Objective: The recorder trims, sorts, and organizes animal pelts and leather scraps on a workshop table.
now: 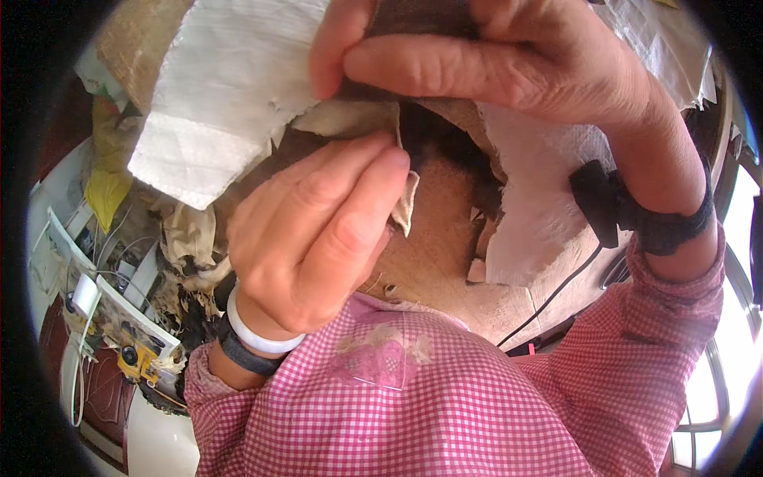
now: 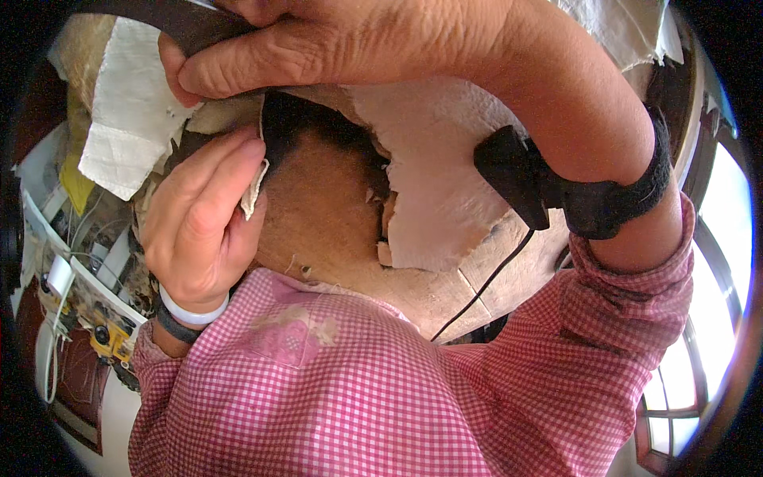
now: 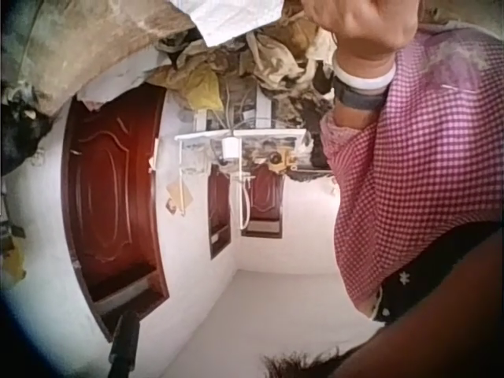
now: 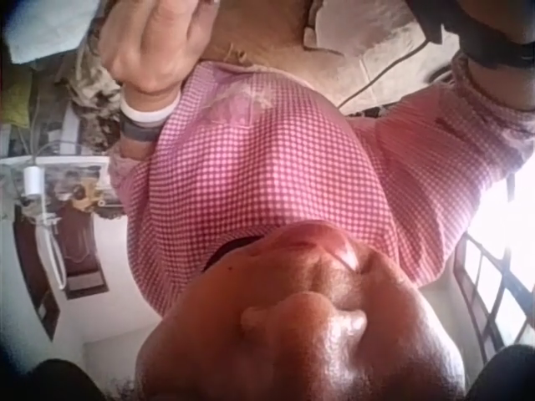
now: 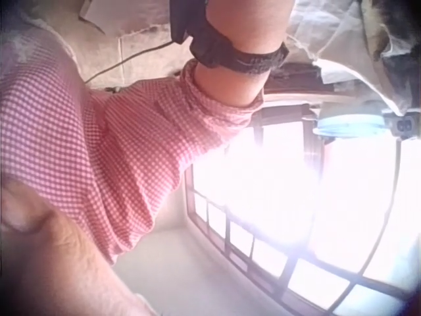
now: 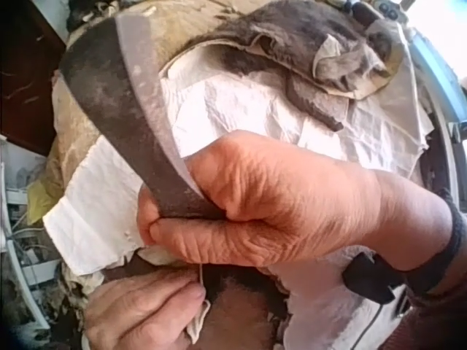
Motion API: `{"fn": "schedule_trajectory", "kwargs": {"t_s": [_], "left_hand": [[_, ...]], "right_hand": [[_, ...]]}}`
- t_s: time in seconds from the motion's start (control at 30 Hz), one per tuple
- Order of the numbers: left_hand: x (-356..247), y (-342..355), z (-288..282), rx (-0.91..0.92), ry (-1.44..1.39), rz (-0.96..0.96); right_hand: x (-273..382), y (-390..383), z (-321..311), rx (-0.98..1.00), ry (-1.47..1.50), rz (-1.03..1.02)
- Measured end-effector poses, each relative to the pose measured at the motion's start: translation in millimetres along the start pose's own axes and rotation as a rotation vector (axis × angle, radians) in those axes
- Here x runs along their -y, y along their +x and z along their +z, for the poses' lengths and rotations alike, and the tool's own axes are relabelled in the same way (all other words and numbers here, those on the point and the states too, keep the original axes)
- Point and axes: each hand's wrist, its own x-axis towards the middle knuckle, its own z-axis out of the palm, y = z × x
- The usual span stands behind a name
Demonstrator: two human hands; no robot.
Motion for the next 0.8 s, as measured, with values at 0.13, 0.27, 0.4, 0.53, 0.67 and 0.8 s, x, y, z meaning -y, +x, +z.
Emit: {"fn": "schedule_trajectory", "kwargs": {"t_s": [0.13,0.27,0.4,0.53,0.67,0.8], "left_hand": [[-1.9,1.7,-4.1,0.016,-0.037,-0.027],[-3.2,3.3,-6.0,-0.016,-0.159,-0.122],[-3.5,-0.1,-11.0,-0.021,-0.182,-0.210],[-1.3,-1.3,-5.4,-0.013,-0.169,-0.116],[-8.0,-0.4,-6.1,-0.045,-0.189,-0.256],[-5.6,-14.8,-12.1,-0.231,-0.419,-0.437]], "right_hand": [[23.6,-5.6,-1.7,0.091,-0.271,0.019],[33.6,-1.6,-16.6,0.182,0.017,0.306],[-8.6,-1.8,8.5,0.053,0.018,0.003],[23.2,-1.0,2.3,0.058,-0.134,0.157],[11.2,-10.8,3.6,0.055,-0.347,0.140],[-11.4,-10.7,7.6,-0.014,-0.033,-0.077]]}}
